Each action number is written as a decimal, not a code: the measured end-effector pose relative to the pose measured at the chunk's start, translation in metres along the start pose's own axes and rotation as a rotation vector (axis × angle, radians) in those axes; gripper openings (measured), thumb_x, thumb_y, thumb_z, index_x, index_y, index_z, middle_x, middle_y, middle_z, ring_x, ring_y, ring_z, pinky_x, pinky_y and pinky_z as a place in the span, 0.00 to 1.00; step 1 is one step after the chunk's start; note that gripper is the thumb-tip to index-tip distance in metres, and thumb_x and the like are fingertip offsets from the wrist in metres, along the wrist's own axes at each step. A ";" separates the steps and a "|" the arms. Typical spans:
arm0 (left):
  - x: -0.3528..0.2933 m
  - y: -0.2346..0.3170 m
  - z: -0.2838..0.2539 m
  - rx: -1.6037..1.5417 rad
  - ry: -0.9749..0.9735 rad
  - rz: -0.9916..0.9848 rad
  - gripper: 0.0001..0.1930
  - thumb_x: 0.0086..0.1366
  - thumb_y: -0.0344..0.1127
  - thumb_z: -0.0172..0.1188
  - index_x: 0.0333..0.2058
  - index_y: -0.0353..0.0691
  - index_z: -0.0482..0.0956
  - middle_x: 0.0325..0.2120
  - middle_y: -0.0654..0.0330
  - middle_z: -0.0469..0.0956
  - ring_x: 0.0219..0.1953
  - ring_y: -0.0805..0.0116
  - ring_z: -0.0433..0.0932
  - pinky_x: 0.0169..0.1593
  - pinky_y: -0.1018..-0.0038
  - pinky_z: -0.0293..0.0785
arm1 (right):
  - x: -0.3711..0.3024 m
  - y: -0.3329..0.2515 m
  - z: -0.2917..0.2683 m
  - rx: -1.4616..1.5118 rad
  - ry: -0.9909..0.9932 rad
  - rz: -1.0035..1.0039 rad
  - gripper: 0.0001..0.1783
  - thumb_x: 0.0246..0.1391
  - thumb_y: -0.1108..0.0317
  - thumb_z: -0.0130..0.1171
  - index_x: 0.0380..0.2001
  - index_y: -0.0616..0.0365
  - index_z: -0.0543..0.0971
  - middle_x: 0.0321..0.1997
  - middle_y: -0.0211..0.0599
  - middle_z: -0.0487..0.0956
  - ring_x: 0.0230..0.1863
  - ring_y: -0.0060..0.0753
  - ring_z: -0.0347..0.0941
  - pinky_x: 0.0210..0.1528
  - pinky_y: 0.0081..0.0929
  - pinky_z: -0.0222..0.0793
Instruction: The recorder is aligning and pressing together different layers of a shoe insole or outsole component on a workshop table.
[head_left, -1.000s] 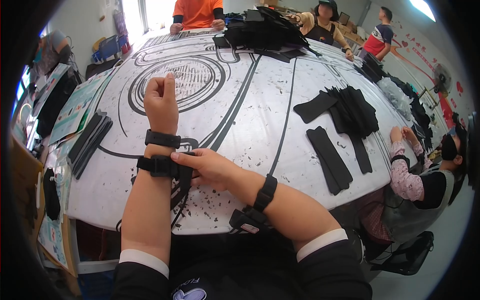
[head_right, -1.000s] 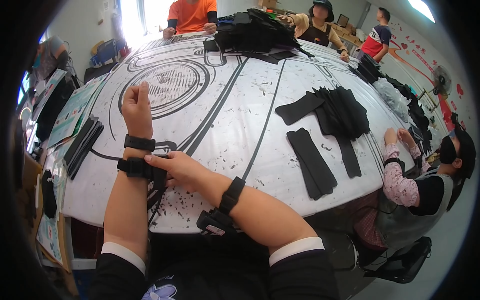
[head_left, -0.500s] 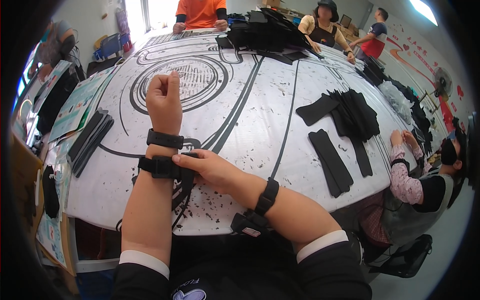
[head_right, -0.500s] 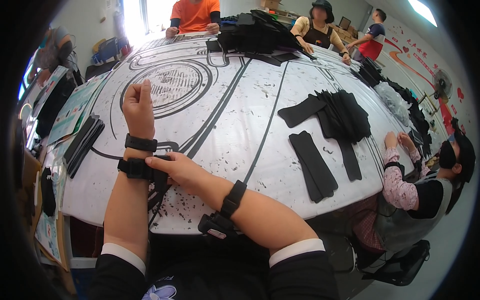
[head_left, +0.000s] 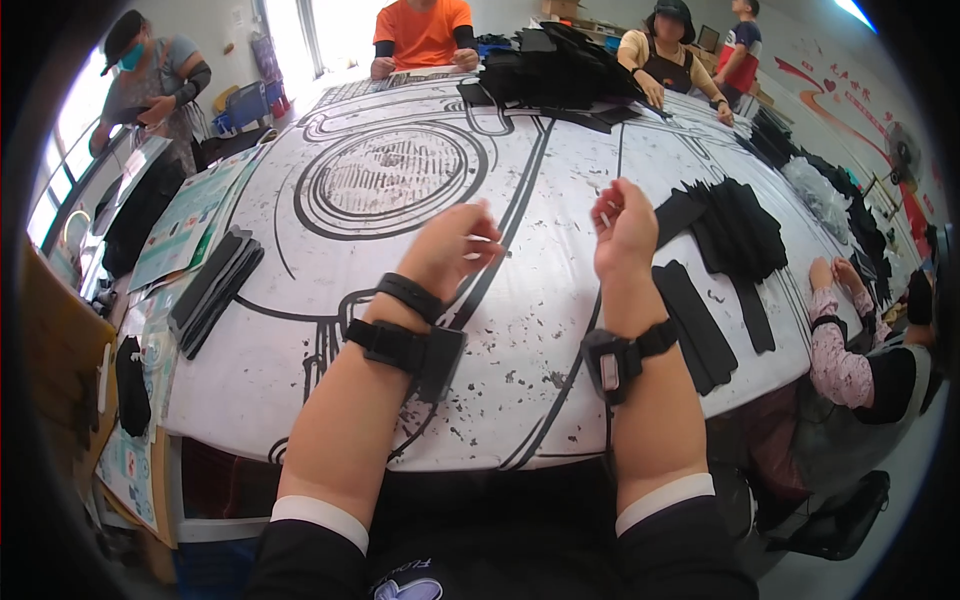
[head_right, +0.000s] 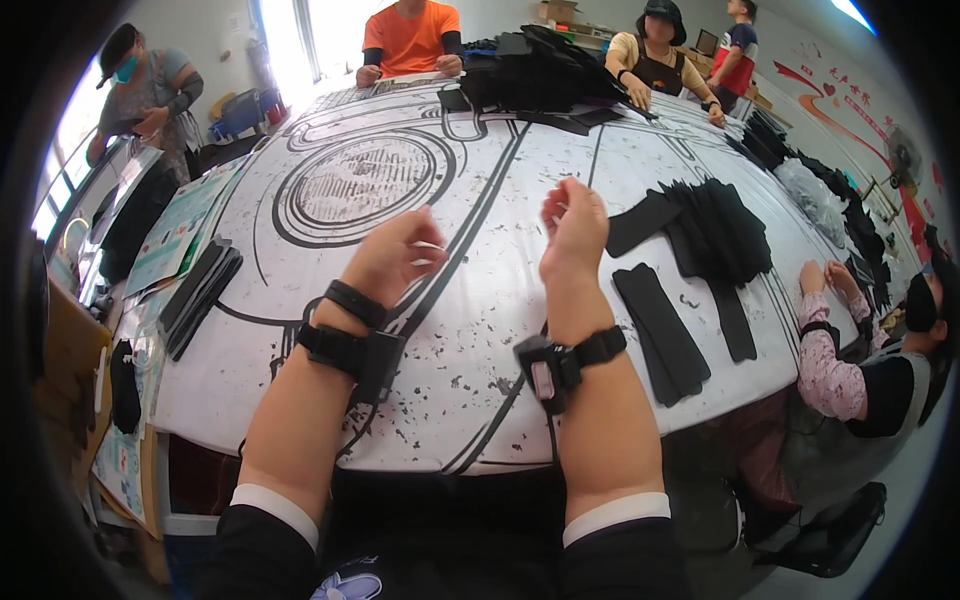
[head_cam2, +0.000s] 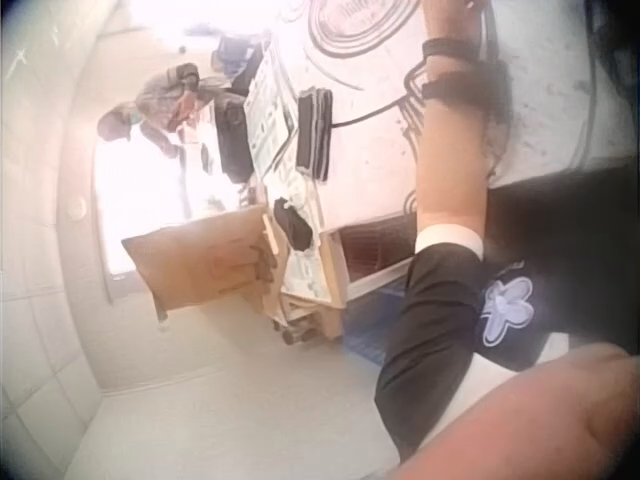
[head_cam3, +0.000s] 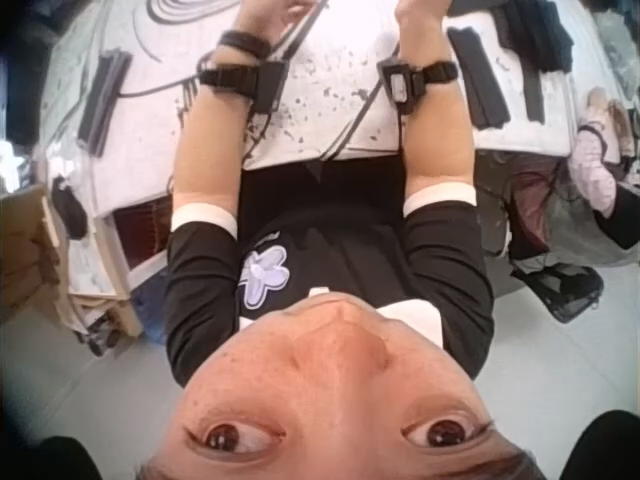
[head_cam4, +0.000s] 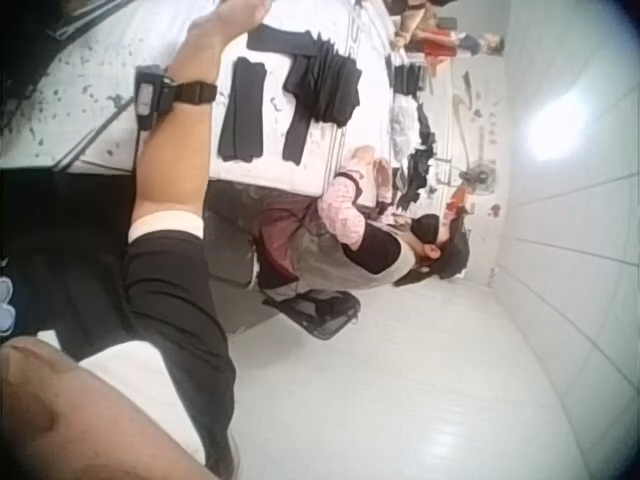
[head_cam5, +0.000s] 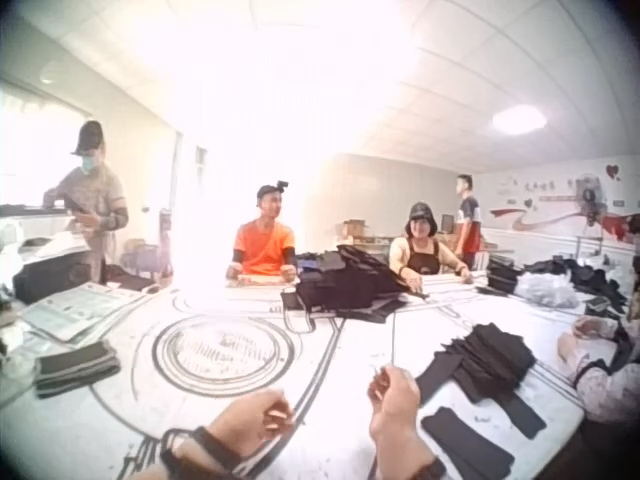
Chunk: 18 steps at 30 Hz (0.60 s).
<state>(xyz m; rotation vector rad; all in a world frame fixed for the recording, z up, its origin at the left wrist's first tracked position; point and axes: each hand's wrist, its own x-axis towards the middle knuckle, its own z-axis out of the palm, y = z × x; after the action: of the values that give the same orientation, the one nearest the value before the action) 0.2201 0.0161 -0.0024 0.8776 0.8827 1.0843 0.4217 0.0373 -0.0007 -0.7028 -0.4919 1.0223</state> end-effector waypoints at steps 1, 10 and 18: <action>-0.007 -0.003 0.015 0.026 -0.092 -0.091 0.13 0.63 0.44 0.51 0.31 0.39 0.70 0.30 0.57 0.73 0.32 0.65 0.74 0.39 0.71 0.72 | 0.007 -0.001 -0.005 0.000 0.066 -0.031 0.05 0.49 0.67 0.55 0.27 0.54 0.71 0.24 0.26 0.71 0.25 0.18 0.65 0.31 0.18 0.64; -0.045 -0.037 0.072 0.270 -0.590 -0.211 0.23 0.62 0.44 0.55 0.49 0.32 0.66 0.46 0.52 0.67 0.43 0.64 0.73 0.45 0.69 0.74 | 0.022 0.003 -0.012 -0.071 0.148 -0.105 0.05 0.48 0.68 0.53 0.24 0.58 0.70 0.20 0.27 0.70 0.20 0.17 0.64 0.23 0.14 0.61; -0.042 -0.047 0.076 0.239 -0.529 -0.257 0.16 0.58 0.35 0.58 0.41 0.33 0.68 0.34 0.59 0.71 0.35 0.72 0.75 0.42 0.72 0.77 | 0.017 0.003 -0.012 -0.210 0.097 -0.191 0.07 0.49 0.67 0.54 0.25 0.59 0.71 0.21 0.28 0.71 0.22 0.17 0.64 0.25 0.14 0.62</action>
<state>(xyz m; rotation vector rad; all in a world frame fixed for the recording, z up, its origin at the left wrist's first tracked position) 0.2958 -0.0461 -0.0092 1.1463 0.6586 0.4898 0.4356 0.0497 -0.0100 -0.8706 -0.5753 0.7599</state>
